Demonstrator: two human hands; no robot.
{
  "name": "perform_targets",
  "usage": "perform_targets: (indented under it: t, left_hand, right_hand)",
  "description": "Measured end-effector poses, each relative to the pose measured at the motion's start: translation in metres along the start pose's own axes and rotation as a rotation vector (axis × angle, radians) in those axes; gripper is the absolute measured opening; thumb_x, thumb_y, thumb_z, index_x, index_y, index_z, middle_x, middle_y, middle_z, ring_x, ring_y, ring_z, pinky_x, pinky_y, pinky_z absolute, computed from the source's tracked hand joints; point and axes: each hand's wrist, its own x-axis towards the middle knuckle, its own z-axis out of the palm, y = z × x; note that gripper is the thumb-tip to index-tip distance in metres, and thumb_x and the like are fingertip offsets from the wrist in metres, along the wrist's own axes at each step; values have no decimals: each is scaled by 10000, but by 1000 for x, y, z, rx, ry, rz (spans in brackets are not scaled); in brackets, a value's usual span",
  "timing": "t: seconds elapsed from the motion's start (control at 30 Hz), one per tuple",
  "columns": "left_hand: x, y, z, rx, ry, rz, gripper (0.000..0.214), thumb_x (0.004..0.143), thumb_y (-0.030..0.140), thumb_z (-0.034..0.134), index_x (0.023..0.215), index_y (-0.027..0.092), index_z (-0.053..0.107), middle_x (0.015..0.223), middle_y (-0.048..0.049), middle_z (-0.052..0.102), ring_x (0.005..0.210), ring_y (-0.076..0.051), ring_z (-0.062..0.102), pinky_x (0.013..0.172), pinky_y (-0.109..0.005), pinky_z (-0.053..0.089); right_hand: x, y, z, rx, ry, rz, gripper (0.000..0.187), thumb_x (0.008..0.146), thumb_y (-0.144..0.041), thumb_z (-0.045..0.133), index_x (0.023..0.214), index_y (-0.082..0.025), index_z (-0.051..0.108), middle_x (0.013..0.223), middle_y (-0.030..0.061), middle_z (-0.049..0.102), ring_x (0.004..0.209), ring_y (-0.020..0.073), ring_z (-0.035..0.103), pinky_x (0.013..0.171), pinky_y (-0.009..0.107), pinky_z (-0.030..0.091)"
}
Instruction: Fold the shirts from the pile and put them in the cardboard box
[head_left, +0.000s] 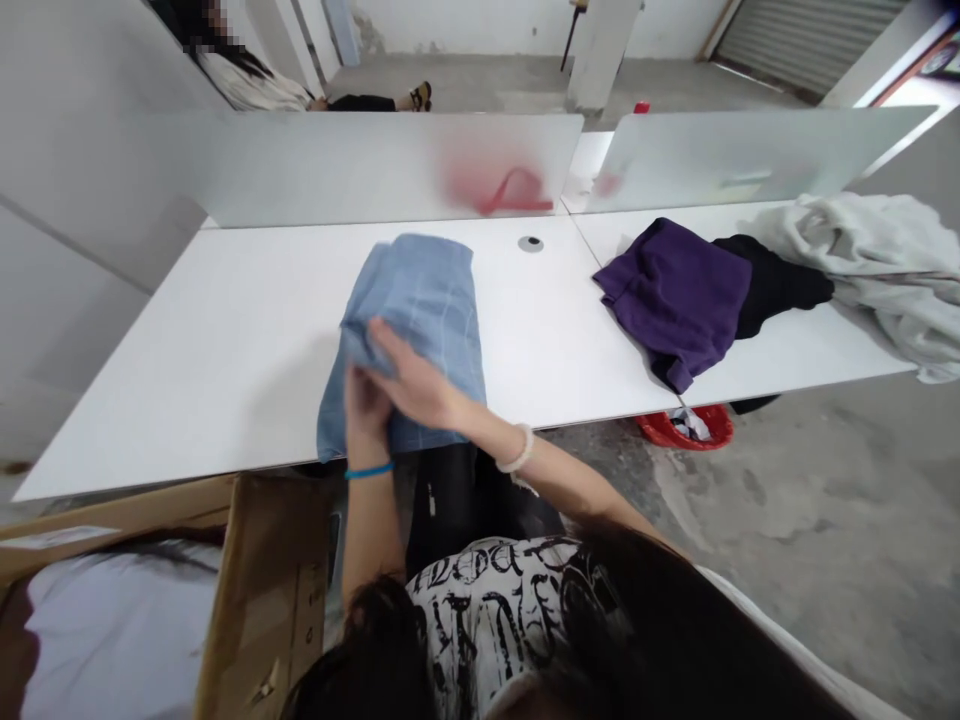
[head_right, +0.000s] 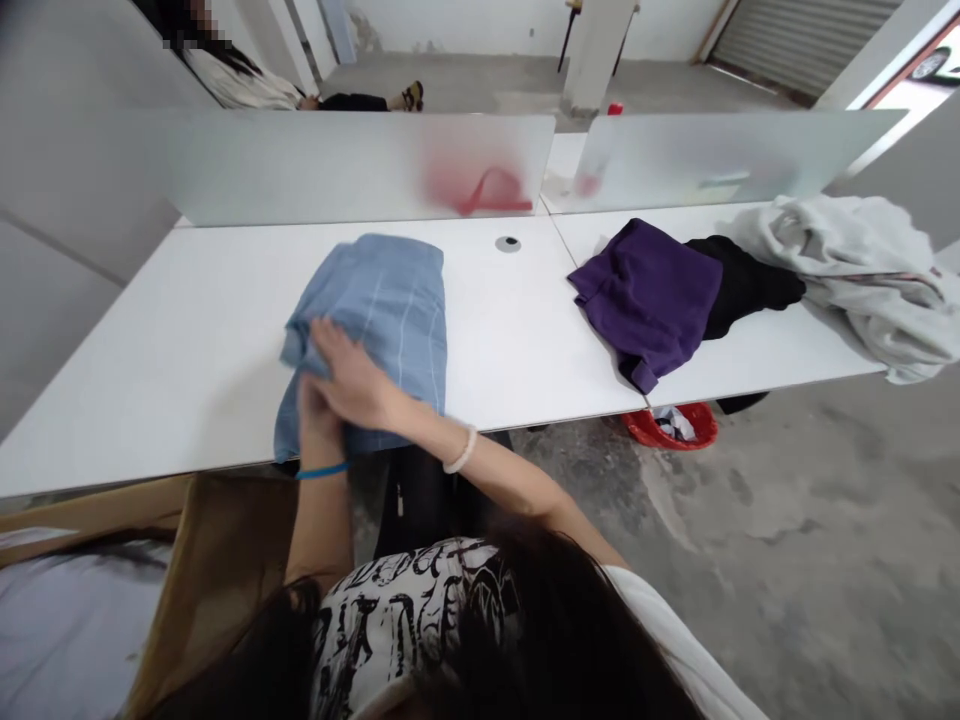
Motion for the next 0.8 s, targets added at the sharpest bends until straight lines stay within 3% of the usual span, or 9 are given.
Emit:
perform_targets:
  t: [0.07,0.13,0.27,0.33,0.5,0.57,0.67,0.73,0.8]
  left_hand:
    - [-20,11,-46,-70,96,7,560,929,530,195,1216,218,561,1268,-72,616,1261,-252,496,1001,-445,454]
    - [-38,14,-79,-139,239,-49,511,902,552,310,1167,206,577,1250,-104,621,1195,-267,554,964,-451,482]
    - [-51,3,-96,-55,388,-19,359,746,292,657,1096,216,625,1233,-73,633,1203,-209,548,1037,-326,418]
    - [-49,-1,-95,-92,355,4,401,691,230,693,1089,225,637,1221,-49,642,1222,-193,531,1053,-289,393]
    - [-46,1,-102,-243,308,-60,339,778,401,611,1053,206,655,1222,-65,639,1211,-203,539,1009,-297,440]
    - [-49,2,-104,-175,325,-72,409,775,418,617,1133,221,627,1193,-66,651,1174,-212,568,979,-310,466]
    - [-54,2,-104,-29,319,-77,633,688,279,703,1292,247,519,1097,-59,681,1067,-223,632,933,-335,493]
    - [-57,3,-106,72,320,-46,734,644,204,708,1336,236,465,1102,-76,673,1018,-229,650,921,-364,495]
    - [-61,6,-113,256,393,43,679,651,220,692,1298,213,487,1164,-108,643,1033,-233,637,945,-388,473]
  right_hand:
    - [0,4,41,-204,-228,-26,625,950,-282,436,1481,-46,210,1546,146,208,1431,281,173,1163,488,197]
    - [-5,13,74,-361,-346,-55,612,952,-284,435,1466,-15,239,1534,180,221,1425,310,179,1152,515,200]
    - [-14,26,102,-464,-318,-135,602,947,-288,436,1460,-24,268,1539,182,200,1440,303,116,1165,508,155]
    - [-13,24,101,-402,-285,-121,591,967,-291,380,1485,-58,218,1553,158,180,1443,282,112,1159,491,184]
    - [-7,9,96,-238,-269,-141,562,957,-280,395,1491,-179,251,1563,92,193,1446,244,121,1146,470,221]
    - [-8,5,97,-235,-335,-165,578,919,-263,466,1468,-172,311,1543,110,250,1434,256,171,1142,501,206]
    - [-12,2,89,-229,-465,-256,557,874,-241,519,1416,-167,411,1489,100,369,1393,257,281,1132,501,224]
    - [-16,4,73,-212,-525,-316,515,871,-241,514,1382,-213,462,1445,45,443,1364,227,339,1125,452,267]
    - [-21,10,50,-237,-506,-327,470,891,-240,482,1361,-263,486,1418,7,478,1349,206,366,1128,447,268]
